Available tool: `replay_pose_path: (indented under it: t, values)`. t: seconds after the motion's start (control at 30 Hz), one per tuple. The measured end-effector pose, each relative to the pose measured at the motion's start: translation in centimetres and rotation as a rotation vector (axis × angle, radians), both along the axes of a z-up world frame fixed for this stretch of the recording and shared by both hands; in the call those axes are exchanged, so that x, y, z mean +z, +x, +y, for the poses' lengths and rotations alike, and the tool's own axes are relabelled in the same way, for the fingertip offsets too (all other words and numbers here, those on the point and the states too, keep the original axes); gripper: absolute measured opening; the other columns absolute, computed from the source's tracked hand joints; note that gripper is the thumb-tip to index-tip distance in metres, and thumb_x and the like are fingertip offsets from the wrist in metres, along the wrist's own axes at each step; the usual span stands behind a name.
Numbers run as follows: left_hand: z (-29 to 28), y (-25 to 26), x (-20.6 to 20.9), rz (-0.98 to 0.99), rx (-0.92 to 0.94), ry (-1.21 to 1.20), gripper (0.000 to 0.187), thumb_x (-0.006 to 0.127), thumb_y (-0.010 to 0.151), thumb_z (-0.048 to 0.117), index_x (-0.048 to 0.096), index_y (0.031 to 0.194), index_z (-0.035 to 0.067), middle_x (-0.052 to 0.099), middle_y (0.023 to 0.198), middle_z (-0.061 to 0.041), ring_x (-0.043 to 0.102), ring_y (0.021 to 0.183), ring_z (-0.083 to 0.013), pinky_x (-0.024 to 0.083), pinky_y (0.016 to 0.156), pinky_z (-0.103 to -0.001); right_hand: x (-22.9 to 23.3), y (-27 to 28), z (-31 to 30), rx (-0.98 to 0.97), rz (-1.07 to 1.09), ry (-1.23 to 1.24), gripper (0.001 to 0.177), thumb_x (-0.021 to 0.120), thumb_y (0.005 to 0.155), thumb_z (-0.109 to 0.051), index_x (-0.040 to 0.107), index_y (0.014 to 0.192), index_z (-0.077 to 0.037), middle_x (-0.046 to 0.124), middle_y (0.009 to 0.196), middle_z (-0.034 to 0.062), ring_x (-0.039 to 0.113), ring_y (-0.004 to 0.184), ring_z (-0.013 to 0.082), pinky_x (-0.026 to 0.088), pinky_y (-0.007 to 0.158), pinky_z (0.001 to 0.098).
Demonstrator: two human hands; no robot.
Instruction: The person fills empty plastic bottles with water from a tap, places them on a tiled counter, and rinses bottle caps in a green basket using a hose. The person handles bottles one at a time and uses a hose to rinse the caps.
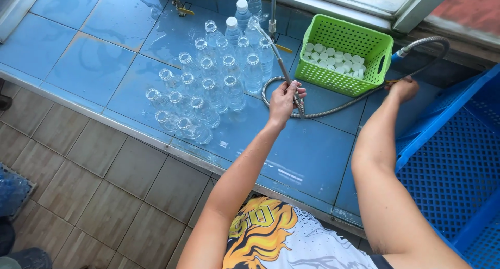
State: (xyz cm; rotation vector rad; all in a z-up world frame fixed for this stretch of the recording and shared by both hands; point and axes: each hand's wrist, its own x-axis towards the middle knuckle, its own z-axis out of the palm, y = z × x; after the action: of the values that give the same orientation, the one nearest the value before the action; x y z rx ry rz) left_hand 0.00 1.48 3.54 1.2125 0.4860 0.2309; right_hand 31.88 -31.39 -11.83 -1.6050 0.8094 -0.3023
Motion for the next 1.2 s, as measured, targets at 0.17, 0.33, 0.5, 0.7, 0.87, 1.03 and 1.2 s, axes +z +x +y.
replay_pose_path:
  t: [0.17,0.33,0.5,0.7,0.87,1.03,1.2]
  values:
    - [0.0,0.1,0.5,-0.003,0.002,-0.023,0.033,0.059,0.113,0.037,0.072,0.117,0.008,0.082,0.106,-0.013,0.083,0.098,-0.0223,0.068,0.076,-0.037,-0.5,0.2,-0.2,0.011,-0.013,0.001,0.029,0.049,0.112,-0.03,0.07,0.116,-0.011,0.077,0.07,0.0049,0.068,0.042,0.0137,0.062,0.042,0.0301]
    - [0.3,0.1,0.7,0.0,-0.006,-0.002,0.034,0.058,0.112,0.039,0.073,0.118,0.009,0.082,0.108,-0.012,0.082,0.1,-0.0216,0.067,0.076,-0.036,0.8,-0.7,0.4,0.006,-0.016,0.019,0.028,0.049,0.112,-0.028,0.07,0.117,-0.01,0.077,0.075,0.006,0.067,0.044,0.0129,0.062,0.041,0.0279]
    - [0.8,0.6,1.0,0.009,-0.006,-0.003,0.035,0.058,0.112,0.04,0.073,0.118,0.01,0.083,0.108,-0.011,0.083,0.101,-0.021,0.066,0.076,-0.036,0.6,-1.1,0.2,0.027,-0.018,-0.018,0.028,0.051,0.112,-0.031,0.071,0.116,-0.011,0.077,0.072,0.0047,0.068,0.043,0.0129,0.064,0.043,0.0274]
    - [1.5,1.8,1.1,-0.029,-0.015,-0.069,0.034,0.06,0.111,0.037,0.072,0.12,0.007,0.081,0.11,-0.015,0.082,0.102,-0.0234,0.07,0.077,-0.039,2.0,-5.2,1.0,0.064,-0.061,-0.237,0.039,0.059,0.109,-0.048,0.069,0.114,-0.011,0.081,0.102,0.0083,0.082,0.065,0.0183,0.07,0.043,0.0274]
    - [1.3,2.0,-0.2,-0.097,0.027,-0.11,0.038,0.063,0.116,0.031,0.073,0.125,-0.004,0.079,0.116,-0.031,0.081,0.108,-0.0396,0.072,0.081,-0.057,14.0,-22.6,12.5,0.64,-0.707,-0.517,0.015,0.068,0.118,-0.009,0.072,0.127,0.003,0.072,0.105,0.0285,0.074,0.1,0.0473,0.058,0.087,0.0521]
    - [1.2,2.7,-1.4,-0.025,0.05,0.005,0.041,0.066,0.114,0.039,0.077,0.133,0.004,0.077,0.126,-0.027,0.075,0.121,-0.0412,0.069,0.089,-0.06,16.1,-28.3,19.8,1.134,-0.531,-0.387,0.04,0.082,0.106,-0.017,0.07,0.142,-0.006,0.078,0.118,0.0199,0.075,0.111,0.0358,0.064,0.087,0.0435]
    - [0.9,1.5,1.4,0.008,0.112,0.026,0.043,0.064,0.113,0.042,0.079,0.135,0.008,0.08,0.125,-0.024,0.076,0.12,-0.0355,0.07,0.09,-0.05,15.8,-28.2,21.9,1.124,-0.574,-0.581,0.044,0.082,0.107,-0.025,0.07,0.146,-0.008,0.079,0.115,0.0175,0.072,0.107,0.0298,0.065,0.082,0.039]
